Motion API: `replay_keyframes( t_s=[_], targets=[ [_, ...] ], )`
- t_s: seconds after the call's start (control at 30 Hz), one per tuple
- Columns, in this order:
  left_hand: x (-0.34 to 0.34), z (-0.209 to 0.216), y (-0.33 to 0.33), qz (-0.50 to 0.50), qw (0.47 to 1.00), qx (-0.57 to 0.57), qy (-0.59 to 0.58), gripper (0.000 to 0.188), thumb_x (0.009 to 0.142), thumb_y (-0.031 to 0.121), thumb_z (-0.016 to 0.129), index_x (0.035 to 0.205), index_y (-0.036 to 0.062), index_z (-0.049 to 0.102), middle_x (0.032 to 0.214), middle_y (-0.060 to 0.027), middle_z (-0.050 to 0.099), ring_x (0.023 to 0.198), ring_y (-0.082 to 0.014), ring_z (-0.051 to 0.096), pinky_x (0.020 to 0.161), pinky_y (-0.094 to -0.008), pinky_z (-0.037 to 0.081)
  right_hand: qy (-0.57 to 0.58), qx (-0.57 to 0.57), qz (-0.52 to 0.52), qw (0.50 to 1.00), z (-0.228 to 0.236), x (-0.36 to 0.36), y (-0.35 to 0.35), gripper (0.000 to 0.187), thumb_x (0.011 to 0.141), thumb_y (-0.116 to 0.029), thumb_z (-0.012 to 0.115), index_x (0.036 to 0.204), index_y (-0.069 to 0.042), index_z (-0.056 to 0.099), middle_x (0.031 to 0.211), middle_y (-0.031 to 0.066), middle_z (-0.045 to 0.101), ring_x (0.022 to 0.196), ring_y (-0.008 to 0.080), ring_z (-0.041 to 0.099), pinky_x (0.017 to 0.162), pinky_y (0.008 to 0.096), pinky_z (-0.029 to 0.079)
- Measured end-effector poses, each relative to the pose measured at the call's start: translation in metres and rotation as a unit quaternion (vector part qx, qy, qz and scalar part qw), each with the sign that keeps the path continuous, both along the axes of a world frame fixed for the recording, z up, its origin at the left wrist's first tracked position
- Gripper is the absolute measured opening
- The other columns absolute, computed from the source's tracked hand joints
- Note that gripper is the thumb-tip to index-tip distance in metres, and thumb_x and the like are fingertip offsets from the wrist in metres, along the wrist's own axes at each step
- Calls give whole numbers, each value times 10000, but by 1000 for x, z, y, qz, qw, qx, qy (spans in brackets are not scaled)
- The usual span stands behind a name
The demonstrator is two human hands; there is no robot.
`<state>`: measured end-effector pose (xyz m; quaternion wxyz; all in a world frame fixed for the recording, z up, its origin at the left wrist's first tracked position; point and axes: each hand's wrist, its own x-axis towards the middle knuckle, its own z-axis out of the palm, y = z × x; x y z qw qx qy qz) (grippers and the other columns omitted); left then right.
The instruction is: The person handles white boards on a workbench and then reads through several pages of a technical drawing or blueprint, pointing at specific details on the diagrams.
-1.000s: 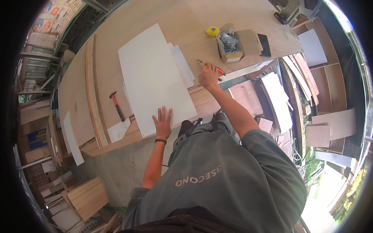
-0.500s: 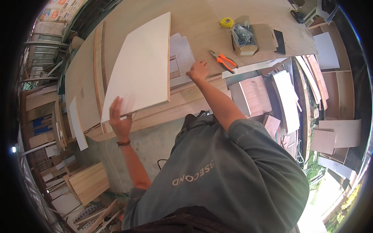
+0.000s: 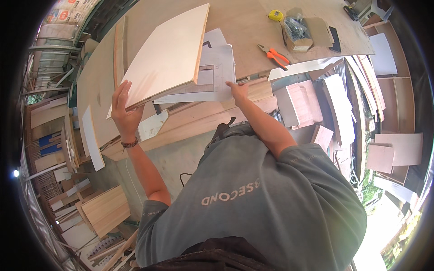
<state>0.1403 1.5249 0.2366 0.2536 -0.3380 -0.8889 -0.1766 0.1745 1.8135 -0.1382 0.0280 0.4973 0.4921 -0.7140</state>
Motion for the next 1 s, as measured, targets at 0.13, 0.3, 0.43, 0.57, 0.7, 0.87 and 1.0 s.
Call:
replay_keyframes(
  t_s=[0.13, 0.3, 0.43, 0.57, 0.7, 0.87, 1.0],
  targets=[
    [-1, 2, -16, -12, 1000, -2, -11, 674, 730, 61, 910, 1365, 110, 689, 1383, -107, 688, 1225, -309, 689, 943, -400, 619, 25, -95, -43, 994, 8, -13, -1, 666, 766, -173, 923, 1298, 24, 574, 1151, 164, 707, 1013, 320, 710, 811, 466, 583],
    [-6, -1, -24, -17, 1000, -4, -16, 676, 726, 59, 913, 1363, 108, 691, 1360, -111, 701, 1231, -317, 687, 979, -410, 601, 39, -141, -47, 988, 17, -14, -15, 426, 775, -56, 846, 1173, 15, 712, 1061, 199, 743, 957, 363, 749, 814, 455, 590],
    [-3, -3, -37, -11, 999, -4, -35, 680, 719, 53, 910, 1361, 107, 692, 1357, -113, 702, 1236, -324, 683, 1017, -422, 580, 156, 201, 125, 959, 41, -18, -18, 401, 794, -126, 806, 1164, 6, 727, 1120, 217, 737, 983, 413, 736, 863, 448, 592],
    [-4, -4, -38, -12, 999, -12, -28, 672, 733, 37, 890, 1366, 136, 687, 1367, -84, 696, 1232, -307, 687, 987, -418, 612, 71, 449, 185, 871, 57, -54, 7, 398, 822, -209, 766, 1173, -25, 733, 1305, 228, 660, 1186, 442, 651, 987, 455, 553],
    [-4, -5, -45, 1, 999, -11, -35, 668, 722, 54, 896, 1356, 120, 695, 1351, -101, 704, 1225, -317, 689, 1003, -417, 595, -110, 497, 285, 813, 70, -90, 13, 378, 864, -225, 734, 1199, -53, 706, 1399, 249, 581, 1352, 415, 548, 1073, 447, 503],
    [-10, -6, -44, -12, 999, 2, -36, 659, 717, 51, 893, 1345, 108, 700, 1341, -112, 710, 1217, -320, 694, 998, -407, 592, -131, 440, 219, 861, 52, -130, 18, 395, 868, -201, 709, 1233, -50, 701, 1325, 255, 670, 1272, 398, 642, 1068, 452, 520],
    [-14, -5, -52, -7, 999, -7, -31, 652, 712, 24, 870, 1337, 107, 703, 1340, -111, 710, 1226, -320, 692, 1003, -404, 590, -104, 393, 228, 885, 43, -139, 12, 400, 874, -191, 725, 1239, -32, 686, 1210, 245, 744, 1126, 393, 735, 955, 439, 578]
  ],
)
